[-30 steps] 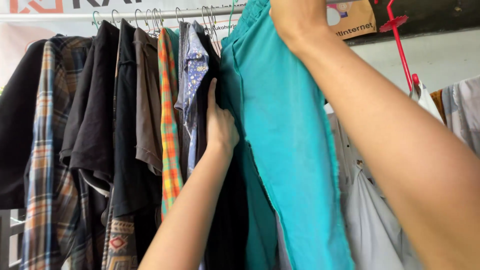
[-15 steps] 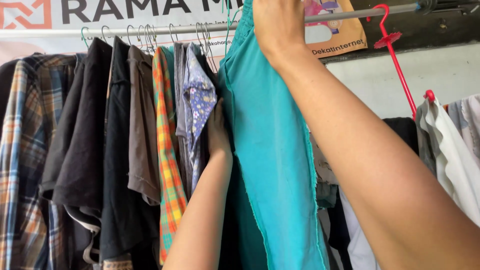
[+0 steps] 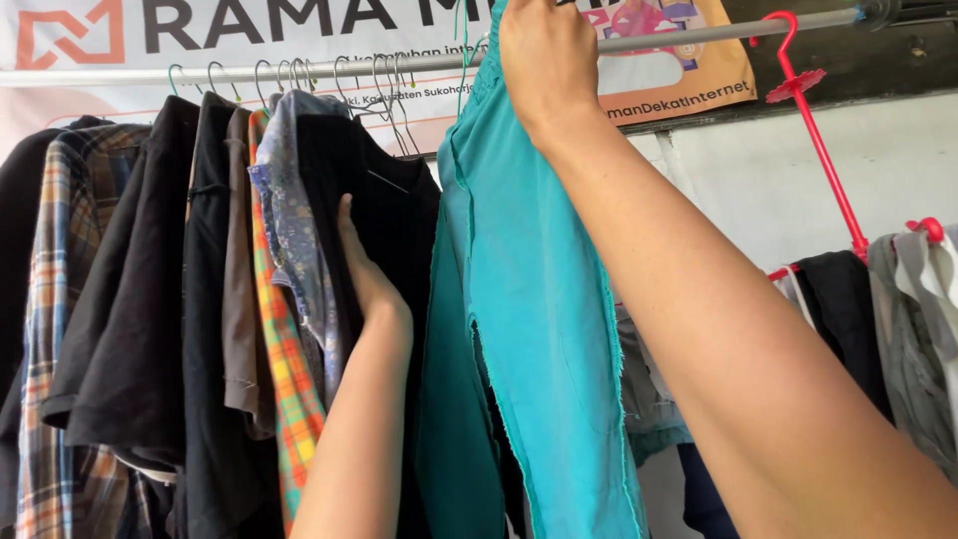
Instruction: Hanging freshly washed clothes on a drying rack using hangers.
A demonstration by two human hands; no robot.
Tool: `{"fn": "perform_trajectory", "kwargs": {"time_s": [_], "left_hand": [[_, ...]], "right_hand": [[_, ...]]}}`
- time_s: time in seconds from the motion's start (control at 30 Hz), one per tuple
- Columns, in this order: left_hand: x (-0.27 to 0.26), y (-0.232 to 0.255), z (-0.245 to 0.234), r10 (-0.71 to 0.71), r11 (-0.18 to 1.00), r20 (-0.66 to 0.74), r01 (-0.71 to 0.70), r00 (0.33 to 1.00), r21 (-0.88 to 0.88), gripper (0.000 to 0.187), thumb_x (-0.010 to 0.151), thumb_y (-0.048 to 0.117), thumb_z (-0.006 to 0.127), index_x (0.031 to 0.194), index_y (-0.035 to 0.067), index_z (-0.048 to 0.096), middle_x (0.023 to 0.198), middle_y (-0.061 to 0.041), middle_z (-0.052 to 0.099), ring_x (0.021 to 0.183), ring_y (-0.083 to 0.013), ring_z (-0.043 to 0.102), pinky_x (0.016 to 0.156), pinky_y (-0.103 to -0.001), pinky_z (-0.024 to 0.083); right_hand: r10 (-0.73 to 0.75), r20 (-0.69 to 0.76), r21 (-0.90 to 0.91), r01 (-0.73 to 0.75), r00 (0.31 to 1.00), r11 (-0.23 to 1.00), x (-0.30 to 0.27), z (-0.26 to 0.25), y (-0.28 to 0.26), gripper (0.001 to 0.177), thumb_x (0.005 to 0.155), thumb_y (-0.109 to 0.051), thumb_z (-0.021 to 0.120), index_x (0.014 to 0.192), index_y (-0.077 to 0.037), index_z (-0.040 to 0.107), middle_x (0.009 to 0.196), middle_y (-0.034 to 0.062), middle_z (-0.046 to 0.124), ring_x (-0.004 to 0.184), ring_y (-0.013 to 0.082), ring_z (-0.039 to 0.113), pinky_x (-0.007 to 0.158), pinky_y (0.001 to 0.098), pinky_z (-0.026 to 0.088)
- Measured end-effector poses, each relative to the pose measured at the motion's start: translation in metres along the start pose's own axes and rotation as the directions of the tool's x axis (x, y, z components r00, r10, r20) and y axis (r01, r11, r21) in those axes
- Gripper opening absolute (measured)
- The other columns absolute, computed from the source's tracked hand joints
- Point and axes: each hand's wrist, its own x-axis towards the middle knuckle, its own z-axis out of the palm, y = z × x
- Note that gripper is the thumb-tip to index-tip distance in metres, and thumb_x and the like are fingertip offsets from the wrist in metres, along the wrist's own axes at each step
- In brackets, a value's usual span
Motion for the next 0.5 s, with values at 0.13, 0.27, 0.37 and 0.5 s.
{"fn": "perform_trajectory", "kwargs": {"time_s": [0.13,0.27,0.37,0.5], "left_hand": [[0.019,0.017,0.023,-0.175,0.984,-0.038,0.174,0.984,-0.034,0.074,0.103,0.049,0.030,0.162,0.011,0.011,0.171,-0.010,0.000,0.153,-0.0442,-0.005,0.110,-0.071,-0.012],[0.017,0.005,0.036,-0.207,0.978,-0.018,0.207,0.978,-0.033,0.072,0.104,0.050,0.025,0.164,0.012,0.010,0.171,-0.009,0.002,0.153,-0.0410,-0.003,0.112,-0.071,-0.014],[0.009,-0.009,0.043,-0.149,0.986,-0.018,0.147,0.989,-0.074,0.075,0.102,0.055,0.025,0.162,0.012,0.014,0.171,-0.010,0.004,0.153,-0.0402,-0.003,0.109,-0.070,-0.017],[-0.006,-0.034,0.046,-0.058,0.995,0.000,0.057,0.998,-0.086,0.081,0.098,0.063,0.034,0.163,0.017,0.015,0.171,-0.007,0.005,0.154,-0.0397,-0.004,0.106,-0.072,-0.018]], "right_hand": [[-0.011,-0.027,0.011,0.011,1.000,1.000,-0.008,0.002,-0.001,0.012,0.076,0.003,0.069,0.087,-0.001,0.066,0.081,0.0159,0.070,0.071,0.0288,0.073,0.052,0.0361,0.060],[-0.032,0.029,0.003,0.032,0.999,0.999,-0.019,0.011,0.008,0.011,0.075,0.002,0.069,0.085,-0.001,0.067,0.077,0.0150,0.070,0.068,0.0292,0.072,0.051,0.0368,0.059],[-0.037,0.030,-0.004,0.038,0.999,0.999,-0.030,0.021,0.020,0.007,0.078,0.001,0.069,0.083,-0.004,0.068,0.078,0.0141,0.070,0.068,0.0294,0.072,0.052,0.0380,0.059],[-0.044,-0.018,0.025,0.045,0.999,0.999,-0.039,0.030,0.035,0.007,0.079,0.001,0.068,0.082,-0.006,0.069,0.080,0.0126,0.070,0.072,0.0279,0.072,0.052,0.0368,0.059]]}}
